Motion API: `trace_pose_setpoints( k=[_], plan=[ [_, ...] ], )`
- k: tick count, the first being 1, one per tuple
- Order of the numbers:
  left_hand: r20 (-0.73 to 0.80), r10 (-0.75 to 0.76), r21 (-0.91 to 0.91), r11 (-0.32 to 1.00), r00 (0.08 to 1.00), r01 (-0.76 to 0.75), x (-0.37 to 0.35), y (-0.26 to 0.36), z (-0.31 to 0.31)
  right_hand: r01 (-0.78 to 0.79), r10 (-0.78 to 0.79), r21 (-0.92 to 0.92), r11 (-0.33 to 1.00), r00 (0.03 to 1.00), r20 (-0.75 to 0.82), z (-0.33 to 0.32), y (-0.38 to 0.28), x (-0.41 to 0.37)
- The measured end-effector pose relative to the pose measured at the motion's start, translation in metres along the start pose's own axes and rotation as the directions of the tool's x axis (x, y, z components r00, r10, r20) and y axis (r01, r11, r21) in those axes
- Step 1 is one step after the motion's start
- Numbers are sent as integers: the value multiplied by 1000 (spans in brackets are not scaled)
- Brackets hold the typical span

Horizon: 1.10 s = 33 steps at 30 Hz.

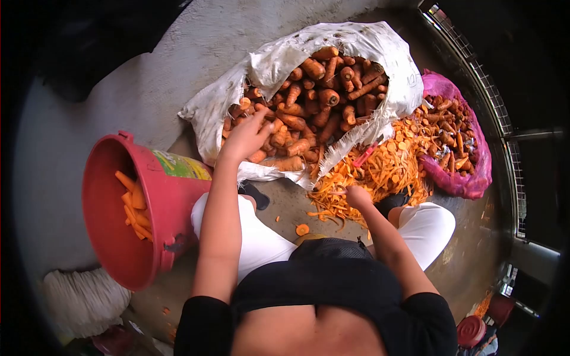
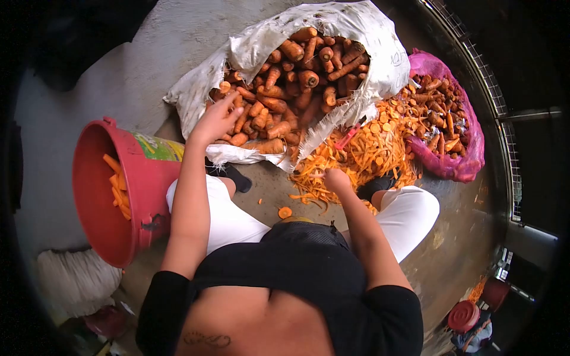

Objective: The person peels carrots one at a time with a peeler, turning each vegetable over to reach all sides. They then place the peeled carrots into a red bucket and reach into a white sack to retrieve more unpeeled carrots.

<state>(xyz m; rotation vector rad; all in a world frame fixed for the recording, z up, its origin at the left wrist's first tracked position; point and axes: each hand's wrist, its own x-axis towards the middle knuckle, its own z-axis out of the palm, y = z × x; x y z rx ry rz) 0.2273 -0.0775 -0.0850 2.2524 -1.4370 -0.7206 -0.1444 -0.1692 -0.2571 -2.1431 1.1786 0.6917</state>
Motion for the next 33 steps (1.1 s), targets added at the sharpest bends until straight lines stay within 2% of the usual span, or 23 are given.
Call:
trace_pose_setpoints(
  k=[1, 2, 5, 6, 9, 12, 13, 15, 16, 19, 20, 21, 23, 27, 31, 33],
  plan=[
    [-79, 16, -25, 1000, 997, -18, 4, 8, -5, 2, 2, 83, 997, 999, -47, 7, -1, 8],
    [-80, 4, 11, 1000, 997, -3, 6, 9, -6, 8, 7, 161, 987, 996, -91, 15, -5, 20],
    [83, -39, 134, 991, 996, 28, 11, -7, 4, -1, 45, 315, 949, 990, -134, 12, -32, 34],
    [176, -52, 112, 993, 983, 32, 11, -6, 2, 68, -5, 323, 944, 982, -191, 23, -33, 48],
    [188, -121, 152, 984, 975, 92, 10, 1, 1, 117, -90, 250, 961, 989, -118, 19, -53, 66],
    [113, -63, 137, 989, 992, 47, 9, 1, 1, 119, -112, 150, 981, 992, -51, 15, -83, 83],
    [131, -76, 127, 990, 988, 60, 10, 3, 0, 113, -109, 116, 987, 993, -37, 12, -91, 88],
    [162, -102, 104, 991, 982, 86, 10, 6, -3, 152, -127, 154, 976, 979, -161, 3, -108, 94],
    [153, -102, 133, 988, 983, 82, 9, 9, -3, 95, -57, 244, 965, 986, -155, -6, -116, 99],
    [150, -63, 122, 992, 987, 45, 5, 12, 4, 38, 126, 371, 928, 904, -408, -1, -116, 141],
    [183, -67, 154, 987, 981, 39, 3, 17, 4, 12, 181, 430, 903, 897, -404, -7, -114, 148],
    [213, -47, 122, 992, 976, 21, 0, 19, 8, -88, 248, 421, 903, 906, -344, -14, -112, 158],
    [264, -8, 57, 998, 964, -7, -4, 22, 14, -165, 351, 464, 870, 869, -348, -24, -106, 175],
    [310, 2, 40, 999, 951, -15, -6, 20, 14, -218, 546, 685, 695, 780, -306, -33, -100, 195],
    [239, -30, 129, 992, 971, -1, -4, 20, 14, -209, 572, 718, 663, 761, -307, -21, -95, 219],
    [274, -17, 100, 995, 962, -11, -3, 22, 13, -175, 571, 750, 638, 762, -307, -18, -94, 227]
  ],
)
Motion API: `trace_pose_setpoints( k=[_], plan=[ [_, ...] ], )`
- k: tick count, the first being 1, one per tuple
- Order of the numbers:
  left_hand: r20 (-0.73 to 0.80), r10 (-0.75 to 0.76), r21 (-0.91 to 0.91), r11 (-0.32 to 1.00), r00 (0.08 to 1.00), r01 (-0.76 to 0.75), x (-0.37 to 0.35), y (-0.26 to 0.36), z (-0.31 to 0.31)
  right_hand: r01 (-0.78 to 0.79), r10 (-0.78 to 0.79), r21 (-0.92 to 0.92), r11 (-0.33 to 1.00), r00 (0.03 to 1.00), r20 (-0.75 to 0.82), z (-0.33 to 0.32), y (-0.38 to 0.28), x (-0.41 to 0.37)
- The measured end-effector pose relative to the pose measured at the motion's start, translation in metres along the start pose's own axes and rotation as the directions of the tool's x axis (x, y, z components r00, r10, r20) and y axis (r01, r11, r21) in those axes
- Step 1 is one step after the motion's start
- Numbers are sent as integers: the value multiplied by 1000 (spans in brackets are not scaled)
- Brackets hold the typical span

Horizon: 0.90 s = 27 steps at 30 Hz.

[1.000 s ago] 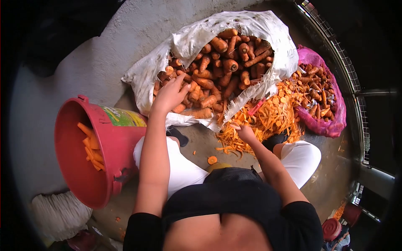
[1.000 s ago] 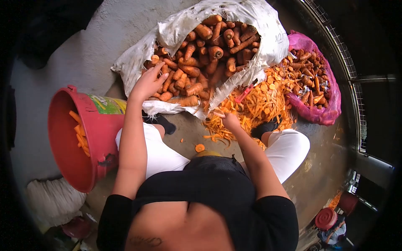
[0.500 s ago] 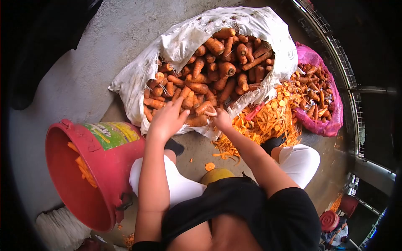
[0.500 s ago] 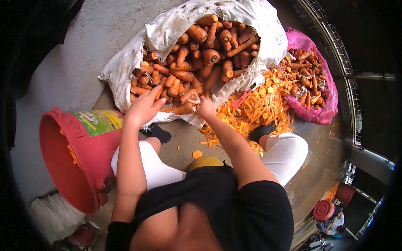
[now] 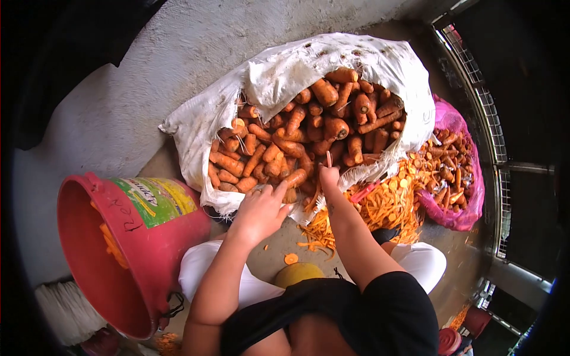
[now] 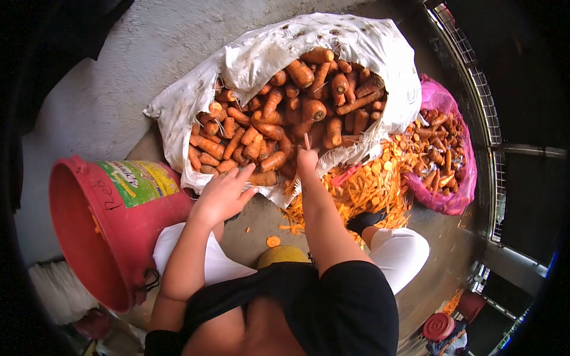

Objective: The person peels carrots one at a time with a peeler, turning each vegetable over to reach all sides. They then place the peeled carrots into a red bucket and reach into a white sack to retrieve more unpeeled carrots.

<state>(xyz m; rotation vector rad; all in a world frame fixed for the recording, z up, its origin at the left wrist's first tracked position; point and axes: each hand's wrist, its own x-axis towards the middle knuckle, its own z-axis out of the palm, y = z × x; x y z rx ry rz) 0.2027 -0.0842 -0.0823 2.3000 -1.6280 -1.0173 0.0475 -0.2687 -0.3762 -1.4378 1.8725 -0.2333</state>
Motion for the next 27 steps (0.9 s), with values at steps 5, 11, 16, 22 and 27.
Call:
trace_pose_setpoints(
  k=[5, 11, 16, 22, 27],
  plan=[
    [18, 1, -24, 1000, 1000, 0, 2, 3, -1, 12, -16, 68, 998, 998, 55, -2, 19, 26],
    [6, -48, 7, 999, 999, 48, 7, -4, -9, -192, 36, 609, 770, 965, 259, -56, 8, 0],
    [-58, -86, 81, 993, 995, 90, 7, -1, -6, -123, -131, 666, 736, 939, 318, -125, -29, -51],
    [-52, -17, 47, 999, 998, 20, -1, 17, 0, -19, -106, 440, 898, 961, 257, -104, 9, -25],
    [-72, -52, 116, 991, 996, 61, 12, 8, -3, -134, -33, 484, 865, 947, 320, -64, 25, -24]
  ],
)
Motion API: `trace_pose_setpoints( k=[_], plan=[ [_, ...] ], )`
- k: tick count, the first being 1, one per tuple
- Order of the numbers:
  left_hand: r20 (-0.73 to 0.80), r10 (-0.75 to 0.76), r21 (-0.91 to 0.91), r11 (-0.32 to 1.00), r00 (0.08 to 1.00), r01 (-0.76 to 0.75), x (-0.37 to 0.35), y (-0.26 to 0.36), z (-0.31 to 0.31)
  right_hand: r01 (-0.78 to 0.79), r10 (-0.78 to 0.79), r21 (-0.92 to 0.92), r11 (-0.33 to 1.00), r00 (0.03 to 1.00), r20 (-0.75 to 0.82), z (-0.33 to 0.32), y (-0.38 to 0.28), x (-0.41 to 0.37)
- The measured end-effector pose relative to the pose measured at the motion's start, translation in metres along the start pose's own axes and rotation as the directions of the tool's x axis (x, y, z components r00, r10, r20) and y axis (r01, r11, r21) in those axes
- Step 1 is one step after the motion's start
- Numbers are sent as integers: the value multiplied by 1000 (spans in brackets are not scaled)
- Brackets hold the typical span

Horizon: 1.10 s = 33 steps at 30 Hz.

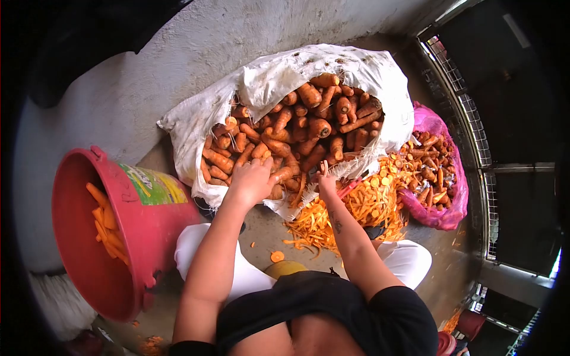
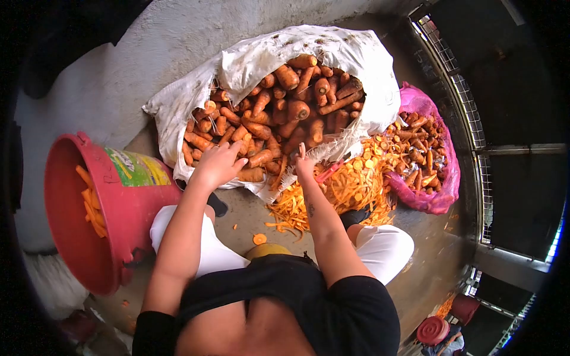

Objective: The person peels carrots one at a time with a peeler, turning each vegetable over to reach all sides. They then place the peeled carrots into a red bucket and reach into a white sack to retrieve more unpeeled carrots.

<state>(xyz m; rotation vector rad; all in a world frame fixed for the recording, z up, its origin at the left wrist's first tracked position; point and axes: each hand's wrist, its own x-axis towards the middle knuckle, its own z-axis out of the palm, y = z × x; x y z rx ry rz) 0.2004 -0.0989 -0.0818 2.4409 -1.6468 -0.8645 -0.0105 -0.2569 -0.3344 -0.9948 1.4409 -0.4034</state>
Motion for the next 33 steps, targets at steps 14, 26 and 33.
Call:
trace_pose_setpoints(
  k=[14, 26, 33],
  plan=[
    [77, 39, -27, 999, 996, -37, 6, 0, 8, 184, -188, -58, 981, 850, -493, 80, 62, 94],
    [50, 27, 6, 1000, 998, -27, 12, 3, 11, 326, -251, 82, 942, 843, -475, 66, 17, 50],
    [-70, 81, 143, 987, 994, -71, 21, 17, 18, -103, 70, 121, 987, 964, 255, 13, -55, -57]
  ],
)
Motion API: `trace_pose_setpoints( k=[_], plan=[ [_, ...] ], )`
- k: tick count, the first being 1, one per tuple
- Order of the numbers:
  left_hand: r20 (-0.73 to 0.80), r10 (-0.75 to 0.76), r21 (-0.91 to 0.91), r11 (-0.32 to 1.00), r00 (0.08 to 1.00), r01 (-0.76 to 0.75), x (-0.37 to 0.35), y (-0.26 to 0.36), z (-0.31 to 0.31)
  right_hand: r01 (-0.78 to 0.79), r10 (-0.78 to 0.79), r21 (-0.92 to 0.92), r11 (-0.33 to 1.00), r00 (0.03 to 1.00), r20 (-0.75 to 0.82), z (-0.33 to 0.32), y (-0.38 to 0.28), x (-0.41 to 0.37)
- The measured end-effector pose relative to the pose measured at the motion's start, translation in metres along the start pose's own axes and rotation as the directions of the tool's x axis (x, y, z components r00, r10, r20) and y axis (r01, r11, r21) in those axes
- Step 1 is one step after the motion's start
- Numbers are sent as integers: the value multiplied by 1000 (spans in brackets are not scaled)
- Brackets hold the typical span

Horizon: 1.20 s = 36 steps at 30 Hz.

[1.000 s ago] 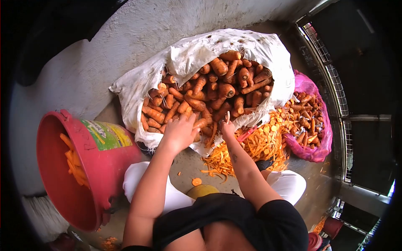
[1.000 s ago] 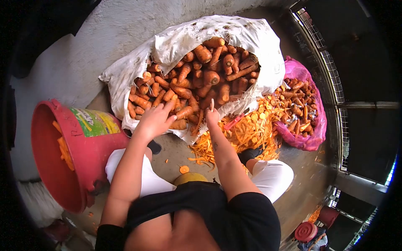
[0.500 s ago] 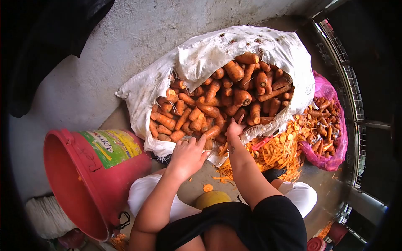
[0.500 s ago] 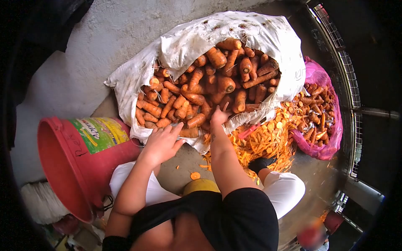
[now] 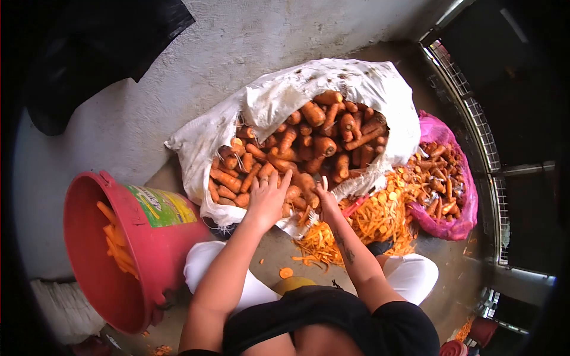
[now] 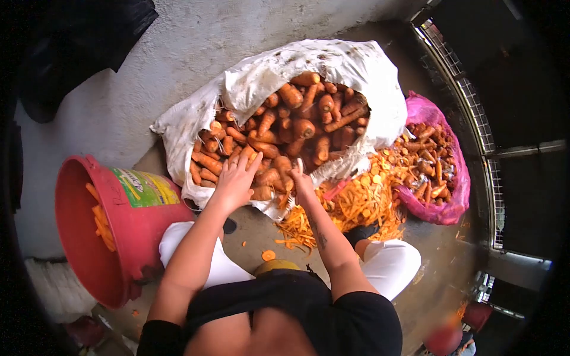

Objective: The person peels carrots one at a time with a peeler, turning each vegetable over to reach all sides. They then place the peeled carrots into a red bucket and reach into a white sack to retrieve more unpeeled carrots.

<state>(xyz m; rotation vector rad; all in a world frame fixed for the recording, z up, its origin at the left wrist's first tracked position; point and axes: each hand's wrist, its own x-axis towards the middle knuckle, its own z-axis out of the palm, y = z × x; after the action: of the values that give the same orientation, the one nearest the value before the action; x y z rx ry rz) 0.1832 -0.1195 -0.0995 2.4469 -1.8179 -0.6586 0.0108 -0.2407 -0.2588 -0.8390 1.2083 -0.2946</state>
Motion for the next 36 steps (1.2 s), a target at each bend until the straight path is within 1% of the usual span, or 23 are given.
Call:
trace_pose_setpoints(
  k=[2, 3, 4, 6, 7, 8, 9, 10, 12, 14, 16, 17, 19, 20, 21, 24, 25, 26, 28, 29, 32, 33, 36],
  plan=[
    [-106, 98, 44, 995, 989, -94, -2, 9, 6, -12, 23, -60, 998, 982, 188, 6, -36, -53],
    [-60, 137, 112, 985, 989, -130, -1, 16, 7, -31, 45, -56, 998, 962, 271, 9, -53, -78],
    [-154, 234, 109, 970, 960, -219, -5, 25, 5, -50, 66, -55, 997, 934, 352, 13, -70, -102],
    [-129, 267, -77, 957, 955, -278, 0, 36, 2, -85, 51, 58, 995, 897, 440, 0, -79, -120],
    [-200, 295, -25, 952, 934, -306, -4, 40, -6, -112, 36, 127, 986, 872, 489, -9, -79, -125],
    [-181, 272, -95, 952, 945, -292, -5, 43, -5, -141, -5, 223, 965, 835, 550, -22, -68, -116],
    [-159, 245, -164, 949, 957, -270, -7, 44, -4, 19, -130, 240, 971, 879, 458, -30, -47, -102],
    [-136, 215, -230, 943, 967, -241, -7, 44, -4, 79, -151, 258, 963, 950, 274, -32, -42, -94],
    [-74, 137, -258, 954, 988, -151, -6, 45, 0, 135, -117, 371, 919, 991, -70, -55, -8, -70],
    [40, 74, -260, 964, 996, -61, 0, 43, -4, 349, -163, 290, 891, 843, -513, -73, 26, -41],
    [41, 46, -344, 938, 998, -29, 1, 43, -8, 281, -122, 186, 941, 798, -590, -114, 65, -3],
    [41, 27, -384, 923, 999, -9, 1, 42, -10, 416, -251, 126, 901, 734, -631, -142, 104, 40],
    [2, 77, -509, 858, 997, -66, 4, 35, -6, 289, -247, -63, 955, 664, -706, -150, 98, 49],
    [-25, 104, -565, 819, 994, -100, 7, 32, -5, 17, -174, -214, 977, 650, -740, -150, 85, 40],
    [53, 141, -689, 722, 989, -66, 8, 31, -15, -50, -172, -261, 964, 634, -754, -155, 90, 52],
    [-13, 190, -877, 469, 982, -102, 15, 21, 1, -191, -215, -391, 900, 586, -781, -142, 78, 61],
    [80, 227, -935, 355, 971, -6, 11, 24, -16, -230, -237, -430, 873, 570, -787, -138, 77, 66],
    [87, 263, -968, 248, 961, 20, 8, 27, -29, -229, -259, -439, 869, 545, -797, -134, 77, 69],
    [113, 299, -983, 176, 947, 61, 4, 28, -46, -237, -298, -453, 860, 487, -821, -123, 69, 72],
    [125, 316, -984, 161, 940, 77, 4, 27, -48, -284, -62, -240, 928, 519, -853, -123, 64, 71],
    [93, 317, -982, 184, 944, 36, 4, 28, -51, -265, -12, -181, 947, 535, -844, -111, 45, 50],
    [96, 295, -983, 179, 951, 43, 2, 31, -54, -262, -47, -234, 937, 566, -823, -109, 41, 43],
    [-5, 214, -906, 412, 977, -95, 7, 25, -32, -108, -240, -393, 913, 639, -731, -119, 54, 25]
  ],
)
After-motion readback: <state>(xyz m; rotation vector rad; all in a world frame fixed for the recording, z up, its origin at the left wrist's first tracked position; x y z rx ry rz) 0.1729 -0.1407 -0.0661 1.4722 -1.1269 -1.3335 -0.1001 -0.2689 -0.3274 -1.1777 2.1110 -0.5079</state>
